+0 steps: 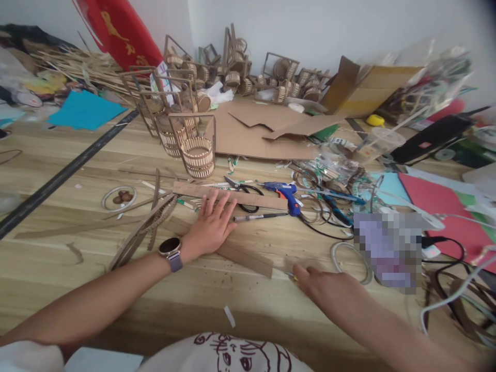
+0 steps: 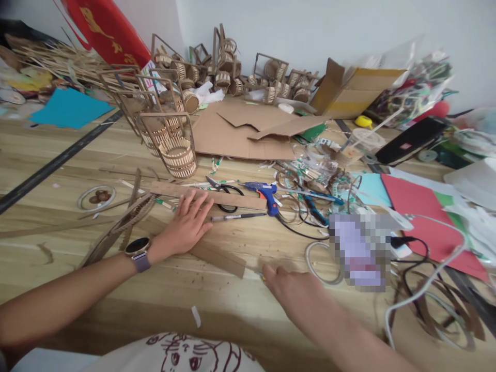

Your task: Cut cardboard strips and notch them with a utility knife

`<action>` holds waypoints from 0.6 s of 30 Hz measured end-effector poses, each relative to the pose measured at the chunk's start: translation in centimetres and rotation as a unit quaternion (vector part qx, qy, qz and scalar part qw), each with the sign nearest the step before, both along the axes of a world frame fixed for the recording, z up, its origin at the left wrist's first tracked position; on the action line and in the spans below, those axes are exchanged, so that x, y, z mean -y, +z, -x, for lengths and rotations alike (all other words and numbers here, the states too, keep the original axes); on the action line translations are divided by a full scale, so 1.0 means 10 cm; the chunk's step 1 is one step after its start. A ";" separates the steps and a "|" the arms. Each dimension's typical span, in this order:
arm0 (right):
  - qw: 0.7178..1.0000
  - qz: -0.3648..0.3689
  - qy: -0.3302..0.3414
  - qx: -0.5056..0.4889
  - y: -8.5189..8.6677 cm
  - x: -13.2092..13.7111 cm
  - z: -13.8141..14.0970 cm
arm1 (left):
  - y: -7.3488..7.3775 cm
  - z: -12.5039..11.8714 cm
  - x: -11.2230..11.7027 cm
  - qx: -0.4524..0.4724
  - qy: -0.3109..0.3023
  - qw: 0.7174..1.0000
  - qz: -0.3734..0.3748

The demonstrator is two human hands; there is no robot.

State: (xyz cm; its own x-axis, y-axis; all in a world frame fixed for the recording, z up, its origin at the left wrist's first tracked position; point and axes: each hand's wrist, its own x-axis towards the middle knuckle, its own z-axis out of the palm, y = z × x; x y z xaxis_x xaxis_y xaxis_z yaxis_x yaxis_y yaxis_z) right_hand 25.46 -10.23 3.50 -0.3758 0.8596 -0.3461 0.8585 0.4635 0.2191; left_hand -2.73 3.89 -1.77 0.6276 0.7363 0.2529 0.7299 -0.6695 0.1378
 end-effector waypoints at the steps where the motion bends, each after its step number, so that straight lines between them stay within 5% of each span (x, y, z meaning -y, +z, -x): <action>1: 1.000 -0.006 -0.001 -0.014 -0.02 0.01 -0.03 | 0.00 0.00 0.00 0.002 0.001 1.000 -0.002; 10: 0.993 0.008 -0.028 -0.111 0.17 -0.03 -0.13 | 0.01 -0.03 0.02 0.025 0.000 1.000 0.001; 18: 0.996 0.017 -0.052 -0.073 0.25 -0.38 0.80 | 0.02 0.07 -0.08 0.192 -0.020 0.979 0.067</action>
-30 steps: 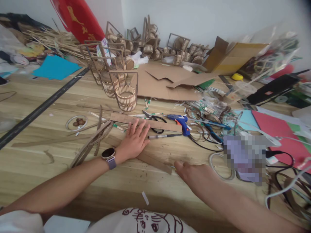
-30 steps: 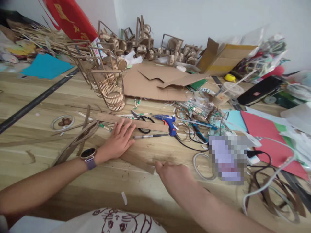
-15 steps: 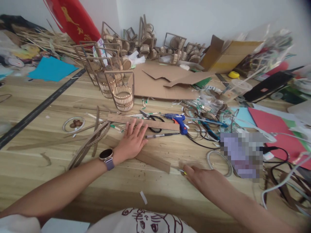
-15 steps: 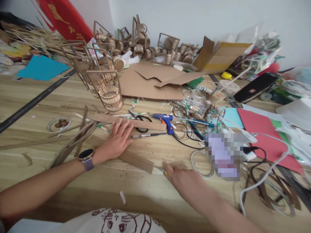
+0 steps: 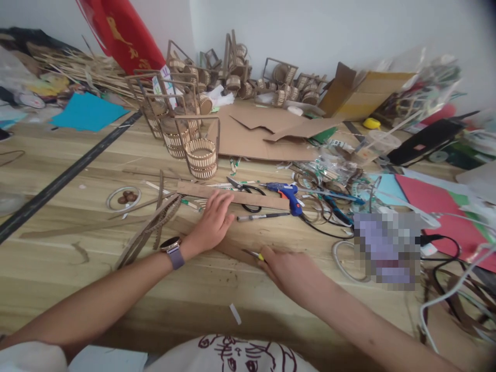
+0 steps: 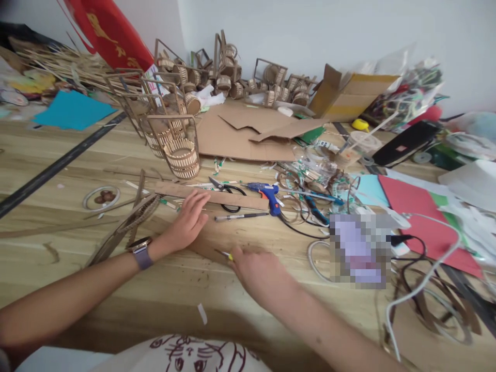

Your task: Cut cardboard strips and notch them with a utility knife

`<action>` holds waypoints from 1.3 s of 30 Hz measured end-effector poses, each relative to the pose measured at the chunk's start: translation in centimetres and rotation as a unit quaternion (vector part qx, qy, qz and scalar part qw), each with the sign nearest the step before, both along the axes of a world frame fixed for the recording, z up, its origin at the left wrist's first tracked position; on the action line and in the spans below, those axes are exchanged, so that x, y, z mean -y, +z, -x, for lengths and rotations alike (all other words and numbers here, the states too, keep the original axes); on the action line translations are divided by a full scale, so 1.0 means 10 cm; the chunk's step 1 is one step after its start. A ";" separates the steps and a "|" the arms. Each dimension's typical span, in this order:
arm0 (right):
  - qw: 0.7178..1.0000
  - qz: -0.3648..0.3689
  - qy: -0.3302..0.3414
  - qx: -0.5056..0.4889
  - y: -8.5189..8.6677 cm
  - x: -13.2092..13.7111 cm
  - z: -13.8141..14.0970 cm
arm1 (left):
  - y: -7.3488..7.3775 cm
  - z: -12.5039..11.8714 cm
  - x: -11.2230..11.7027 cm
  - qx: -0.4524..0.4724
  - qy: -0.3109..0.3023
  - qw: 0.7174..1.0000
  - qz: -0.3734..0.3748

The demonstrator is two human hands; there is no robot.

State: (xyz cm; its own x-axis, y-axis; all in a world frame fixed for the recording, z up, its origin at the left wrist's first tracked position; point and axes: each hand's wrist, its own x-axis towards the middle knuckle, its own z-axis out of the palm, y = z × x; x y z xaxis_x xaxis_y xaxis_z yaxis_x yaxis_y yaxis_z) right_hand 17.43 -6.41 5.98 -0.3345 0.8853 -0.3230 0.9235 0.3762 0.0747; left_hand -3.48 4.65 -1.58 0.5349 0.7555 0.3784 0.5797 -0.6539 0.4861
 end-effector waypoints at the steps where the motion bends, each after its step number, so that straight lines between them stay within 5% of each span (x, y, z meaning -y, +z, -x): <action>1: 1.000 -0.007 0.009 0.003 0.00 -0.05 0.09 | 0.00 0.02 -0.01 0.031 0.000 1.000 0.005; 6: 0.999 -0.031 0.041 0.007 -0.02 -0.23 0.35 | 0.03 0.09 -0.02 0.132 0.015 0.991 0.030; 15: 0.998 -0.031 0.056 0.017 -0.02 -0.29 0.44 | 0.05 0.09 0.00 0.156 0.011 0.987 0.041; 29: 0.997 0.011 0.075 0.035 0.17 -0.34 0.56 | 0.02 0.07 -0.03 0.096 -0.009 0.994 0.046; 39: 0.995 0.046 0.053 0.064 0.22 -0.22 0.34 | 0.01 0.07 -0.05 0.048 -0.007 0.998 0.033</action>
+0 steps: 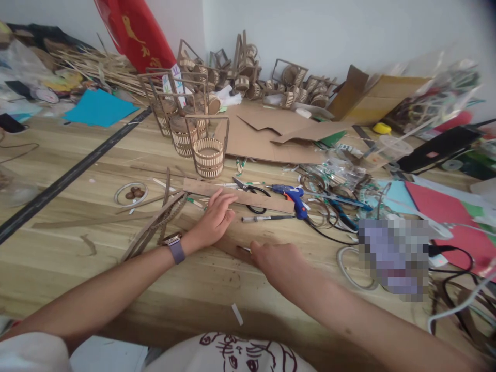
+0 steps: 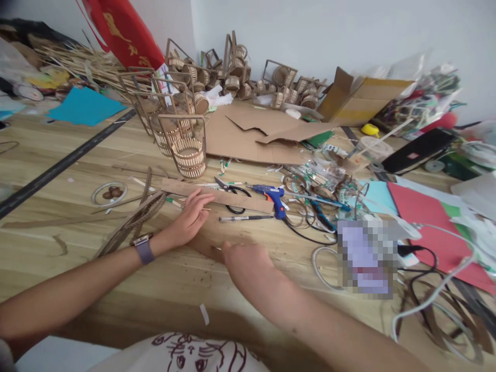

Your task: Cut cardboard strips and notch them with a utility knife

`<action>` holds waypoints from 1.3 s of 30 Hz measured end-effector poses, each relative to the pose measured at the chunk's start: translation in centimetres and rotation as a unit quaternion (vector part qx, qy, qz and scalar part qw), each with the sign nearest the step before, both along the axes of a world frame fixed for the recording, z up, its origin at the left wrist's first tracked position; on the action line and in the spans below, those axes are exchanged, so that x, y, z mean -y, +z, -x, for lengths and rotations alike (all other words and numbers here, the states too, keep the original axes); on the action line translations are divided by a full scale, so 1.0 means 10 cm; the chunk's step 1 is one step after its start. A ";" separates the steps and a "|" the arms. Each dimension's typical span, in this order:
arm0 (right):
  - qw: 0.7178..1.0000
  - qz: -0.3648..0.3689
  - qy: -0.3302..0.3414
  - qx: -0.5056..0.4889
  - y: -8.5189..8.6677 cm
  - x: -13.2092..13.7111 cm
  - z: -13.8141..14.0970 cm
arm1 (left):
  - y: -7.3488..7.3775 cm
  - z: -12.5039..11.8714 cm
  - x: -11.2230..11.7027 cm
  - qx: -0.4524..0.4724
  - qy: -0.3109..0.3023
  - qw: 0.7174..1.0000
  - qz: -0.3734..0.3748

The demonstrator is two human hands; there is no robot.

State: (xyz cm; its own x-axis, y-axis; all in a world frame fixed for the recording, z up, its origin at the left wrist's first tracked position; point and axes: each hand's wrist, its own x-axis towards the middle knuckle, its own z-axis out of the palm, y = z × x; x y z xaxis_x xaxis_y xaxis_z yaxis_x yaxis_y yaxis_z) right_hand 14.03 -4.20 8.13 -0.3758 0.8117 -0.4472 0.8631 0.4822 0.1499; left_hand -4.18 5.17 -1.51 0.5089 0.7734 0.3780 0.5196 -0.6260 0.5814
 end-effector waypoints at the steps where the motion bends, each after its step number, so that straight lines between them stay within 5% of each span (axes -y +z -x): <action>1: 1.000 0.000 -0.002 0.004 0.00 0.02 -0.03 | 0.00 0.00 0.00 -0.002 0.001 1.000 0.000; 19: 0.997 -0.013 -0.040 0.067 -0.11 0.42 -0.67 | -0.07 0.02 -0.03 0.000 -0.007 1.000 -0.029; 24: 0.998 -0.055 -0.026 0.018 -0.29 0.57 -1.03 | -0.06 0.03 -0.02 -0.006 -0.008 0.999 -0.030; 29: 0.997 -0.066 -0.046 -0.003 -0.23 0.62 -1.37 | -0.07 0.00 -0.01 -0.007 -0.010 0.999 -0.043; 34: 0.983 -0.152 -0.098 0.024 -0.20 0.43 -1.23 | 0.09 0.02 0.06 -0.028 -0.042 0.995 -0.083; 39: 0.967 -0.231 -0.101 0.030 -0.52 0.24 -1.09 | 0.30 0.26 0.19 -0.214 -0.144 0.957 -0.129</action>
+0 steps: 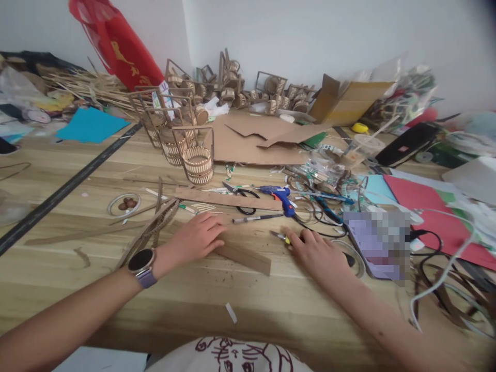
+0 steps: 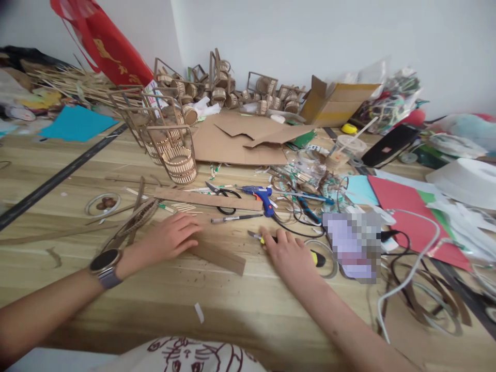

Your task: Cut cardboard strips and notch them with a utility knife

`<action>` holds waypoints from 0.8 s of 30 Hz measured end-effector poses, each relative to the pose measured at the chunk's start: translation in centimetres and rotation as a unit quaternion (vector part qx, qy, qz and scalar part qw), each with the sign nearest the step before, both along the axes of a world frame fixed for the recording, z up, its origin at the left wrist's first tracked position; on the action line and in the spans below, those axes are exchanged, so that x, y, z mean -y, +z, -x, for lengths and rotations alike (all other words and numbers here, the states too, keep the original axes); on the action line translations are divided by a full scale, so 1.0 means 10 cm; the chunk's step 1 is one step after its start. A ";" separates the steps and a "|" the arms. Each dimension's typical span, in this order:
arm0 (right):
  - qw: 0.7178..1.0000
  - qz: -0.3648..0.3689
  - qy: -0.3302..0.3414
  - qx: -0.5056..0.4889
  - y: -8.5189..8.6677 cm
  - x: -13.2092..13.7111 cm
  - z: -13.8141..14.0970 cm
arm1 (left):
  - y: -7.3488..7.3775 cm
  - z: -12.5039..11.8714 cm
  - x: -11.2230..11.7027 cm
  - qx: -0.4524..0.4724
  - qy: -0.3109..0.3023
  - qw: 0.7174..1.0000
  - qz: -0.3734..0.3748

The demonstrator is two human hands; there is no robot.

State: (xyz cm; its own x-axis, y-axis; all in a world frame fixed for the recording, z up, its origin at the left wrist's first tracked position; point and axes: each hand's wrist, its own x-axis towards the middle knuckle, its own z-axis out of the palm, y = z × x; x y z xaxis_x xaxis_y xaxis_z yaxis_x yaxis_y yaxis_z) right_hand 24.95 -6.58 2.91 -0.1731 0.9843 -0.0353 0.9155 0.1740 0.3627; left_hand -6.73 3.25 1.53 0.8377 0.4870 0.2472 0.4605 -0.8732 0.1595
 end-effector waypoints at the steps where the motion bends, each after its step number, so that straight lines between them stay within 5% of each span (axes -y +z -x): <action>1: 1.000 -0.013 0.003 -0.006 -0.07 -0.01 0.00 | 0.02 0.05 0.03 -0.041 0.005 0.999 -0.011; 7: 0.980 -0.140 0.105 -0.096 -0.12 0.04 0.14 | 0.09 0.07 0.14 -0.124 0.042 0.991 -0.005; 13: 0.936 -0.125 0.207 -0.254 -0.03 0.18 0.50 | 0.18 -0.18 0.37 -0.082 0.013 0.997 -0.012; 24: 0.942 -0.102 0.248 -0.200 -0.23 0.33 0.52 | -0.07 -0.11 0.65 -0.027 -0.042 0.997 -0.062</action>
State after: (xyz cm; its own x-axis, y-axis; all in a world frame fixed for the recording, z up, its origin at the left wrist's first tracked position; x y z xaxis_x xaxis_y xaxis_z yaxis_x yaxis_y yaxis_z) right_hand 19.75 -9.83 0.65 -0.5725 0.7583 0.3117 0.8108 0.5802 0.0775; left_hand -5.61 -3.29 0.83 0.8874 0.3836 0.2556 0.3907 -0.9202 0.0245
